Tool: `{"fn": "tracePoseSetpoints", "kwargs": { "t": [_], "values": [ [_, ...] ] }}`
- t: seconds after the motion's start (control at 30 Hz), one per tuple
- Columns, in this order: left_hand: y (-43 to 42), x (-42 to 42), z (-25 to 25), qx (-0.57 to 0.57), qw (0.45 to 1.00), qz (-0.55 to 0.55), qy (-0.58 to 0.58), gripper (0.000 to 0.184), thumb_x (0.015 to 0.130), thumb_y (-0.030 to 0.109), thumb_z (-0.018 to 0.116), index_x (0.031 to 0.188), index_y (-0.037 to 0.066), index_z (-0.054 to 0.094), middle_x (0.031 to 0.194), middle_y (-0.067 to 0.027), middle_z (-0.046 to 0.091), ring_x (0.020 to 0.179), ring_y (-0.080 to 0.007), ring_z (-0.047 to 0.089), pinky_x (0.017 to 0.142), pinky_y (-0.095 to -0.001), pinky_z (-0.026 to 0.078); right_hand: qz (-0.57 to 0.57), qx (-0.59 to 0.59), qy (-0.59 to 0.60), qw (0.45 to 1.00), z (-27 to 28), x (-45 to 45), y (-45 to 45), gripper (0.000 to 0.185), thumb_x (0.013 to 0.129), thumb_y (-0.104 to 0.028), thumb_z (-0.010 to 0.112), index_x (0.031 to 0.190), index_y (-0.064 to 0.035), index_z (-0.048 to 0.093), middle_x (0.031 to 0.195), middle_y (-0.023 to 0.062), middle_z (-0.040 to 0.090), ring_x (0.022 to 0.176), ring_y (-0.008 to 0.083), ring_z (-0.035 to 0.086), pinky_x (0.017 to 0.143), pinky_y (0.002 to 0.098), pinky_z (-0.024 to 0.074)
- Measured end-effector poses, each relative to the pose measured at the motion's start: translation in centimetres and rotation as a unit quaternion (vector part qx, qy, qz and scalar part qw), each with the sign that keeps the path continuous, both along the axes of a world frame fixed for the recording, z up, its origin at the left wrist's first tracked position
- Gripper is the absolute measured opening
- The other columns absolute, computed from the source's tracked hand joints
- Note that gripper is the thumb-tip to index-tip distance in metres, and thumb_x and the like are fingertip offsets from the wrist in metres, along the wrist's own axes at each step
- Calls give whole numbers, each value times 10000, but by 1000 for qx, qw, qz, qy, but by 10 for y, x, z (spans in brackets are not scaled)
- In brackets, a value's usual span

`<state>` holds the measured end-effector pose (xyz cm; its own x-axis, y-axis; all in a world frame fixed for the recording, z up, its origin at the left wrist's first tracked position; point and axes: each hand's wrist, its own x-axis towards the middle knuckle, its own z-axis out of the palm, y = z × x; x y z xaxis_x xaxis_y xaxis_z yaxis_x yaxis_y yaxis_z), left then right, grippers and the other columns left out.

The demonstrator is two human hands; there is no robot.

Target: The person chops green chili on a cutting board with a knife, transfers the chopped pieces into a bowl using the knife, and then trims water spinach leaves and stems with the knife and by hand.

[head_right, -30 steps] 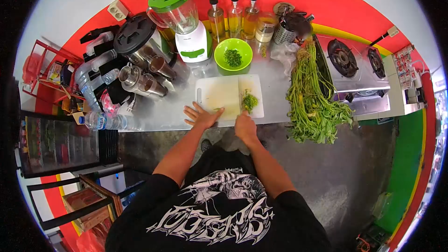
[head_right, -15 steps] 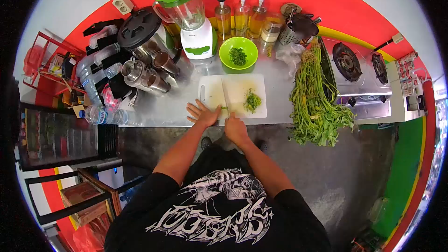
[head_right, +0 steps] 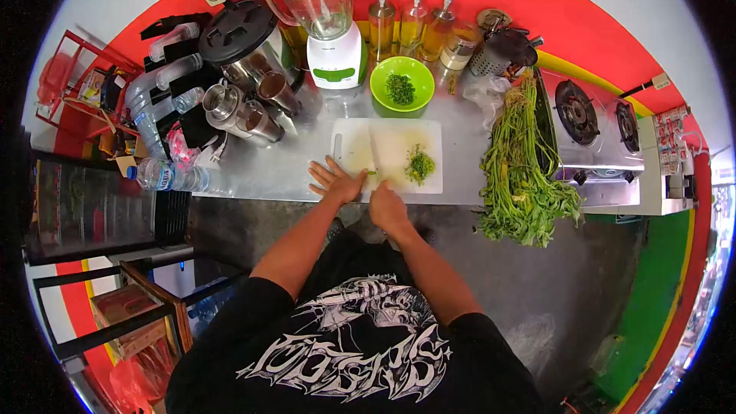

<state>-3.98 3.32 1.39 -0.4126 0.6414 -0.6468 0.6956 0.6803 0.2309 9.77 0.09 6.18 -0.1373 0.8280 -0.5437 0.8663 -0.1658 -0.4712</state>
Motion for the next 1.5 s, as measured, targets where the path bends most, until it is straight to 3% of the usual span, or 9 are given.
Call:
{"fn": "tracePoseSetpoints", "kwargs": {
  "t": [0.23, 0.47, 0.57, 0.63, 0.87, 0.97, 1.17, 1.23, 1.5],
  "values": [
    [-1, 0, 0, 14, 1000, 2, -2, 1302, 794, 824, 511, 1566, 45, -192, 1551, -309, -350, 1435, -430, -367, 1115, -662, -166, 45, 39, 8, 998, -15, -1, 15, 404, 997, -264, 517, 1203, 81, 470, 1072, 328, 657, 1021, 492, 645, 913, 544, 503],
    [-3, 0, -1, 24, 1000, 5, -8, 1305, 791, 831, 507, 1568, 43, -183, 1558, -313, -333, 1437, -439, -360, 1113, -666, -164, 1, 26, 1, 1000, -7, -5, 0, 388, 1009, -257, 478, 1185, 89, 479, 1062, 330, 652, 1021, 503, 638, 896, 553, 506],
    [-3, -1, -5, 28, 1000, 4, -2, 1315, 781, 841, 507, 1570, 43, -179, 1562, -314, -324, 1437, -437, -361, 1114, -666, -160, 72, 51, 13, 996, -3, -1, 11, 376, 1020, -273, 458, 1162, 74, 492, 1067, 340, 649, 1022, 514, 632, 899, 566, 499],
    [-3, 0, -3, 21, 1000, 0, 4, 1304, 787, 838, 500, 1573, 43, -171, 1562, -314, -324, 1439, -437, -357, 1116, -669, -154, 42, 74, 44, 995, -12, 1, 12, 380, 1020, -287, 467, 1151, 70, 468, 984, 364, 651, 934, 552, 631, 863, 592, 494],
    [-3, 2, 0, 37, 999, 7, 9, 1271, 808, 822, 488, 1576, 42, -157, 1559, -321, -324, 1438, -449, -352, 1113, -679, -147, -3, 50, 33, 998, -21, -3, 2, 397, 1017, -308, 464, 1136, 71, 480, 1015, 372, 642, 962, 548, 627, 877, 592, 492],
    [-3, 3, 1, 25, 1000, 4, 15, 1267, 814, 799, 512, 1576, 37, -155, 1557, -326, -323, 1440, -454, -345, 1115, -676, -149, 74, 58, 31, 995, -5, -1, 10, 398, 1018, -306, 457, 1152, 69, 476, 1042, 374, 637, 985, 544, 625, 889, 594, 487],
    [-5, 3, 0, 47, 999, 8, 0, 1275, 810, 796, 524, 1576, 34, -152, 1553, -320, -337, 1440, -451, -348, 1110, -674, -158, 12, 17, 13, 1000, -1, -6, 1, 354, 999, -234, 464, 1175, 72, 489, 1089, 343, 645, 1020, 507, 638, 902, 573, 494],
    [-4, 3, 0, 47, 999, 15, 4, 1280, 807, 798, 528, 1576, 33, -151, 1554, -319, -338, 1440, -450, -349, 1108, -675, -160, 8, 52, 8, 999, -8, -7, 1, 384, 1011, -292, 474, 1139, 70, 489, 1003, 365, 650, 967, 530, 639, 876, 591, 493],
    [-7, 2, 3, 50, 999, 4, -1, 1277, 813, 794, 525, 1573, 27, -157, 1558, -320, -328, 1442, -451, -343, 1108, -672, -169, 32, 58, 14, 998, -11, -5, -1, 380, 1017, -285, 460, 1123, 78, 494, 959, 350, 664, 930, 535, 645, 855, 591, 500]
  ]
}}
